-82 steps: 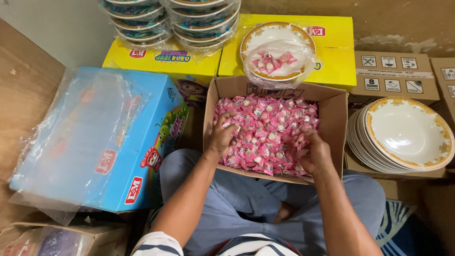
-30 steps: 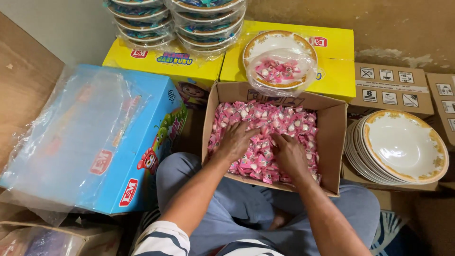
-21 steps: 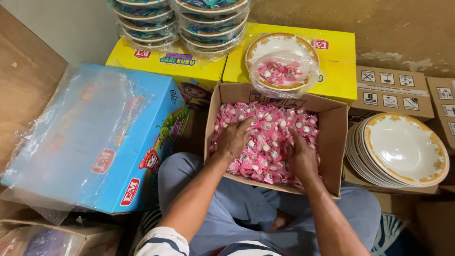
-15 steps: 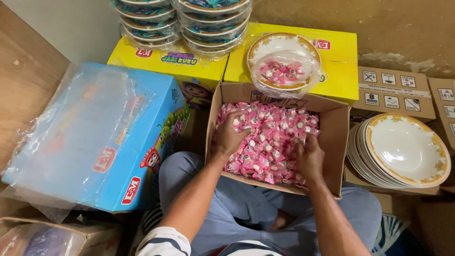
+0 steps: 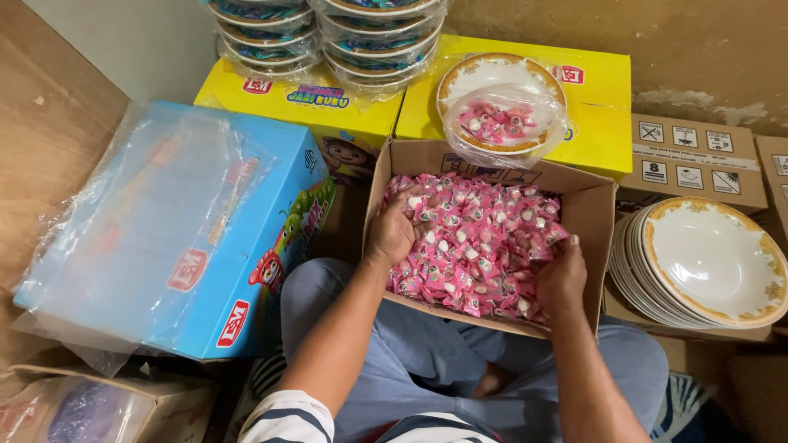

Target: Packing pink and blue candies into boxes and containers for shipping

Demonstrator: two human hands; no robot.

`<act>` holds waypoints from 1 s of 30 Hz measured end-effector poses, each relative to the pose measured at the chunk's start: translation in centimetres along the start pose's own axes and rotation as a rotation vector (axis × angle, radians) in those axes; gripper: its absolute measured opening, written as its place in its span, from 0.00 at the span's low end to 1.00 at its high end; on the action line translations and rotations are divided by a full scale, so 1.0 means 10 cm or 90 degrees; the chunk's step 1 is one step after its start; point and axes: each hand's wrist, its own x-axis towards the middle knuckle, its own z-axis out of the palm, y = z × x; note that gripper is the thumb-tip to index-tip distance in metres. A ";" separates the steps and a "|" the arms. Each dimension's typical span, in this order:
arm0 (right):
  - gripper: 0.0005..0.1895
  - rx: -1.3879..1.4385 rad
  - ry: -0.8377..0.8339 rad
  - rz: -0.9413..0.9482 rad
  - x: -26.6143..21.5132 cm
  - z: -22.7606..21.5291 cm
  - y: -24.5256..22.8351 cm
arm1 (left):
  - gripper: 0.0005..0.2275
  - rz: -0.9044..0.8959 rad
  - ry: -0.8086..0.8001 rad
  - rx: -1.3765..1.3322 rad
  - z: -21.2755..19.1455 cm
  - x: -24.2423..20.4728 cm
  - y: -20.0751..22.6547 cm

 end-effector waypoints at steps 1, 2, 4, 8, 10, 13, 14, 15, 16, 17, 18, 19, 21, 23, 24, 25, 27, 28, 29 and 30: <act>0.16 0.077 0.008 0.052 0.07 -0.04 0.04 | 0.19 0.001 0.002 0.017 0.02 -0.02 0.01; 0.17 0.155 0.017 0.103 0.13 -0.09 0.08 | 0.18 0.002 0.004 0.034 0.04 -0.03 0.02; 0.18 0.201 -0.014 0.105 0.06 -0.07 0.01 | 0.16 0.028 0.028 0.086 -0.12 0.09 -0.14; 0.26 0.263 -0.124 0.137 0.17 -0.23 0.03 | 0.09 0.142 0.165 0.713 0.39 -0.32 0.16; 0.30 0.281 -0.141 0.148 0.22 -0.28 0.06 | 0.12 0.154 0.124 0.901 0.17 -0.18 -0.01; 0.36 0.311 -0.171 0.165 0.26 -0.32 0.05 | 0.16 0.122 0.022 1.168 0.45 -0.49 0.24; 0.37 0.322 -0.185 0.172 0.27 -0.33 0.05 | 0.15 0.076 -0.034 1.245 0.64 -0.69 0.40; 0.37 0.323 -0.184 0.174 0.28 -0.35 0.09 | 0.15 0.074 -0.035 1.246 0.52 -0.63 0.33; 0.39 0.323 -0.196 0.167 0.29 -0.38 0.13 | 0.09 0.100 -0.053 1.272 0.39 -0.58 0.27; 0.41 0.325 -0.212 0.157 0.33 -0.37 0.16 | 0.05 0.131 -0.069 1.298 0.27 -0.49 0.24; 0.41 0.327 -0.215 0.155 0.35 -0.34 0.14 | 0.05 0.135 -0.067 1.301 0.27 -0.45 0.27; 0.40 0.323 -0.213 0.164 0.33 -0.35 0.14 | 0.05 0.128 -0.056 1.268 0.27 -0.44 0.28; 0.40 0.319 -0.211 0.173 0.26 -0.32 0.09 | 0.06 0.122 -0.045 1.237 0.29 -0.45 0.33; 0.38 0.313 -0.204 0.171 0.16 -0.25 -0.02 | 0.11 0.054 0.058 1.039 0.32 -0.49 0.42; 0.38 0.313 -0.204 0.172 0.15 -0.26 -0.02 | 0.11 0.054 0.059 1.040 0.25 -0.42 0.33; 0.38 0.317 -0.210 0.170 0.15 -0.27 -0.02 | 0.12 0.033 0.070 0.749 0.18 -0.35 0.25; 0.39 0.322 -0.218 0.169 0.14 -0.26 -0.02 | 0.13 0.015 0.079 0.459 0.13 -0.32 0.19; 0.36 0.303 -0.210 0.173 0.13 -0.26 -0.02 | 0.11 -0.023 0.091 0.349 0.15 -0.35 0.20; 0.34 0.283 -0.201 0.177 0.12 -0.26 -0.03 | 0.10 -0.062 0.102 0.239 0.16 -0.38 0.22; 0.34 0.283 -0.202 0.178 0.08 -0.21 -0.07 | 0.10 -0.061 0.103 0.239 0.12 -0.34 0.17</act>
